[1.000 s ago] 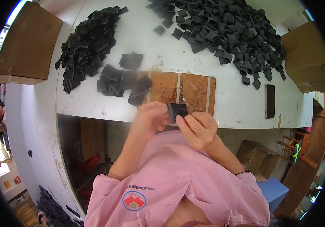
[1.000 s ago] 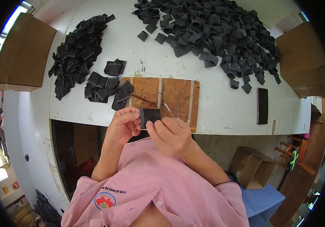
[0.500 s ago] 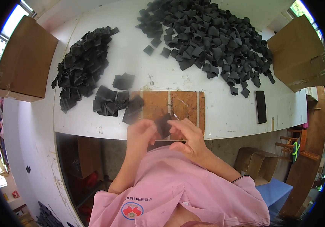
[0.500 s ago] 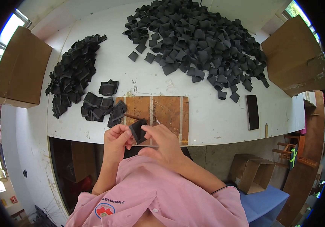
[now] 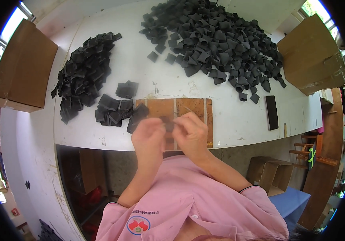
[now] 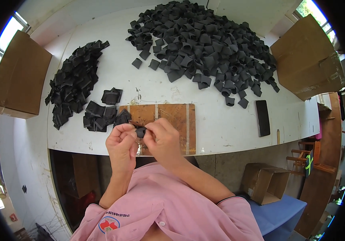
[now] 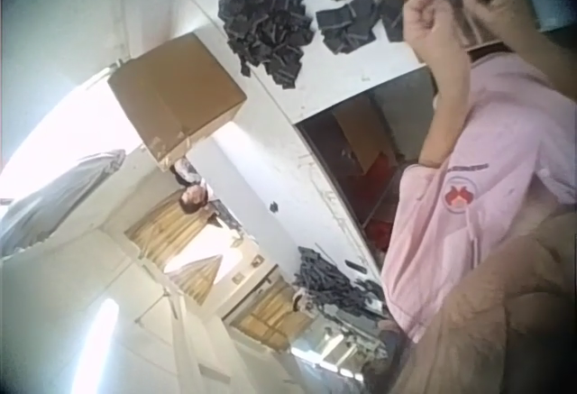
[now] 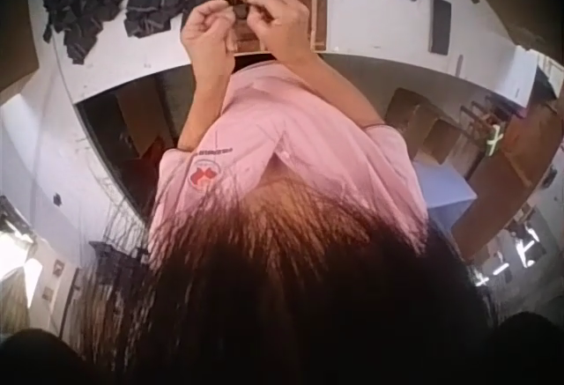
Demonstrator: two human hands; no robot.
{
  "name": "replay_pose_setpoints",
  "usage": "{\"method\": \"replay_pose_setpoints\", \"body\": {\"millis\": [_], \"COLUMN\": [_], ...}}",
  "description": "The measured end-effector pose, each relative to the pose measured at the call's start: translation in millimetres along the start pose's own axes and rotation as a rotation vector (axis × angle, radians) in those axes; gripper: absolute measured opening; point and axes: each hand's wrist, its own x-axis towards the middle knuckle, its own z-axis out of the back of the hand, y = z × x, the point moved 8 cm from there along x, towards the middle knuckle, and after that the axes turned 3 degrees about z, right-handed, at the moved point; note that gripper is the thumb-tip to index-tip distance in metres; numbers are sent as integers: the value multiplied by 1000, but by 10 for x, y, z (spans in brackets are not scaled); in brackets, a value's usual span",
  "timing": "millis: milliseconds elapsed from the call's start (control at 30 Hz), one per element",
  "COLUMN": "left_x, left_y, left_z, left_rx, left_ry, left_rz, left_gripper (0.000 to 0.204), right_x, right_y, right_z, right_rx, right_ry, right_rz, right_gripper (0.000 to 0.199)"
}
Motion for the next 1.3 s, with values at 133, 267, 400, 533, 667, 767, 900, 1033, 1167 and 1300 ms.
{"method": "replay_pose_setpoints", "body": {"millis": [133,267,400,533,667,767,900,1033,1167,1300], "left_x": [-2,-11,-185,-31,-88,79,41,79,74,101], "left_y": [189,-35,-333,-269,-301,-244,-228,-123,-84,-192], "left_z": [-157,-53,-64,-131,-437,-301,-226,-297,-251,-188], "left_rx": [-588,-49,379,-78,-830,-644,-406,-908,-708,-304], "left_ry": [376,163,-45,103,648,512,409,328,398,348], "left_rz": [364,103,-371,-74,439,350,160,559,438,110], "left_gripper": [22,20,17,17,20,21,19,19,19,18], "right_x": [-163,-374,-323,22,384,395,241,405,255,293], "right_y": [-428,-341,-141,-73,117,19,-73,-62,-190,-196], "right_z": [-281,-539,-515,-221,-166,-320,-390,-337,-433,-356], "right_rx": [822,1545,1609,988,913,911,930,838,919,746], "right_ry": [192,282,320,424,498,584,576,558,549,582], "right_rz": [-766,-998,-1006,-670,-474,-474,-464,-443,-440,-373], "right_gripper": [5,8,12,18,21,24,23,23,22,25]}}
